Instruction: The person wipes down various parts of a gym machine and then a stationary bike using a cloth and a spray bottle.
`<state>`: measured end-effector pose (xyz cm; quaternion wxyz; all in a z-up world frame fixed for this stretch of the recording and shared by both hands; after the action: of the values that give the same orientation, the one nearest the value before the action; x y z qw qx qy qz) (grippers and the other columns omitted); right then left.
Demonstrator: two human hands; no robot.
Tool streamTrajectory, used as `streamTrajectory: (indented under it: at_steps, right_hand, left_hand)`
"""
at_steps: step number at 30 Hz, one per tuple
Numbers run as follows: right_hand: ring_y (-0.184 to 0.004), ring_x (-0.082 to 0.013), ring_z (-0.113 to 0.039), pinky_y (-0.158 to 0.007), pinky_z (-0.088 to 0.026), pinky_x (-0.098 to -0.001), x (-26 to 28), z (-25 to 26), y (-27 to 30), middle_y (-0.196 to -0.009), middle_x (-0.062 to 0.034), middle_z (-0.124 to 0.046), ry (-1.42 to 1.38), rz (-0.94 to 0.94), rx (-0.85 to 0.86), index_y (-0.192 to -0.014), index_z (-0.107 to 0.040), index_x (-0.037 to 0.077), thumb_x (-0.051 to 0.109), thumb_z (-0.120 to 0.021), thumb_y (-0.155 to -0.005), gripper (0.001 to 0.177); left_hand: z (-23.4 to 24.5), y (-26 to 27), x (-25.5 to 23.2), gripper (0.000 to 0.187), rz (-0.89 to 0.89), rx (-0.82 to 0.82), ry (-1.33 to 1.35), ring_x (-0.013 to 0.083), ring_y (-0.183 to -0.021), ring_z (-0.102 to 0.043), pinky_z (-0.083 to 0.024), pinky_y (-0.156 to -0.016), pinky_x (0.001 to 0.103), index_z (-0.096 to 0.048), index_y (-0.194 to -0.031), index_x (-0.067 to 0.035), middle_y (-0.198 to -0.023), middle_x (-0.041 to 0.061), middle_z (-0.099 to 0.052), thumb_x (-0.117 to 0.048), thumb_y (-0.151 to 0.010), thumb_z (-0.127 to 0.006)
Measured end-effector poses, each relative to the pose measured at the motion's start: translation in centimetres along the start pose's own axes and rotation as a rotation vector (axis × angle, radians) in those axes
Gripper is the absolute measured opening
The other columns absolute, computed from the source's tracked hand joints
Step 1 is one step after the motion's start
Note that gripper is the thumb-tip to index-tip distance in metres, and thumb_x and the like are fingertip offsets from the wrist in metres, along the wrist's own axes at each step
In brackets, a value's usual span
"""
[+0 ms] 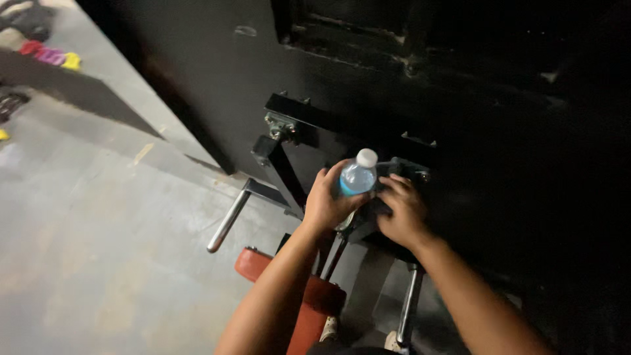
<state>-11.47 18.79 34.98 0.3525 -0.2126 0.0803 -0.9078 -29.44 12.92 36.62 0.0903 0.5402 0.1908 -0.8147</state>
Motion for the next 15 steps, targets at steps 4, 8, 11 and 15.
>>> streamTrajectory:
  at_steps: [4,8,11,15]
  right_hand:
    - [-0.141,-0.0387,-0.050,-0.117,-0.040,-0.0489,-0.7,3.7,4.4,-0.142,-0.0182,-0.061,-0.156,0.118,-0.180,-0.110,-0.076,0.008,0.000,-0.061,-0.062,0.051]
    - [-0.139,-0.0389,-0.054,-0.116,-0.043,-0.0476,-1.9,3.3,4.2,-0.139,-0.0180,-0.064,-0.169,0.008,-0.250,-0.104,-0.077,0.008,-0.002,-0.057,-0.065,0.045]
    - [-0.128,-0.0364,-0.060,-0.111,-0.046,-0.0492,-1.0,1.7,0.4,-0.131,-0.0153,-0.068,-0.102,0.028,-0.273,-0.099,-0.074,0.005,0.001,-0.062,-0.068,0.033]
    - [-0.121,-0.0349,-0.061,-0.107,-0.049,-0.0481,-0.9,0.2,-1.8,-0.126,-0.0098,-0.070,0.024,-0.209,-0.087,-0.096,-0.077,0.008,0.005,-0.064,-0.067,0.032]
  left_hand:
    - [-0.9,0.6,2.6,0.087,0.022,0.023,-0.016,0.0350,-0.111,-0.066,-0.055,-0.094,0.044,-0.060,-0.138,-0.013,-0.119,0.018,-0.063,-0.042,-0.064,-0.095]
    - [-2.3,1.1,3.9,0.086,0.177,0.123,0.004,0.0333,-0.111,-0.066,-0.055,-0.092,0.043,-0.061,-0.135,-0.017,-0.120,0.017,-0.063,-0.041,-0.060,-0.094]
    - [-2.3,0.8,4.4,0.081,0.134,0.084,0.036,0.0351,-0.112,-0.066,-0.055,-0.092,0.043,-0.062,-0.136,-0.018,-0.120,0.017,-0.065,-0.034,-0.062,-0.092]
    - [-2.2,0.0,6.2,0.080,0.151,0.019,0.021,0.0379,-0.110,-0.066,-0.055,-0.093,0.044,-0.062,-0.135,-0.019,-0.119,0.019,-0.064,-0.029,-0.062,-0.091]
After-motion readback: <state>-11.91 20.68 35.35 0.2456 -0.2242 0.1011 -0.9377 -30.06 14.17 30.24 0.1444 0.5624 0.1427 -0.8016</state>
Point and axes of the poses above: each hand's wrist, its own y-axis away from the middle knuckle, its own z-axis out of the back of the hand, x = y × z, the point moved 8 cm from there along -y, towards the middle knuckle
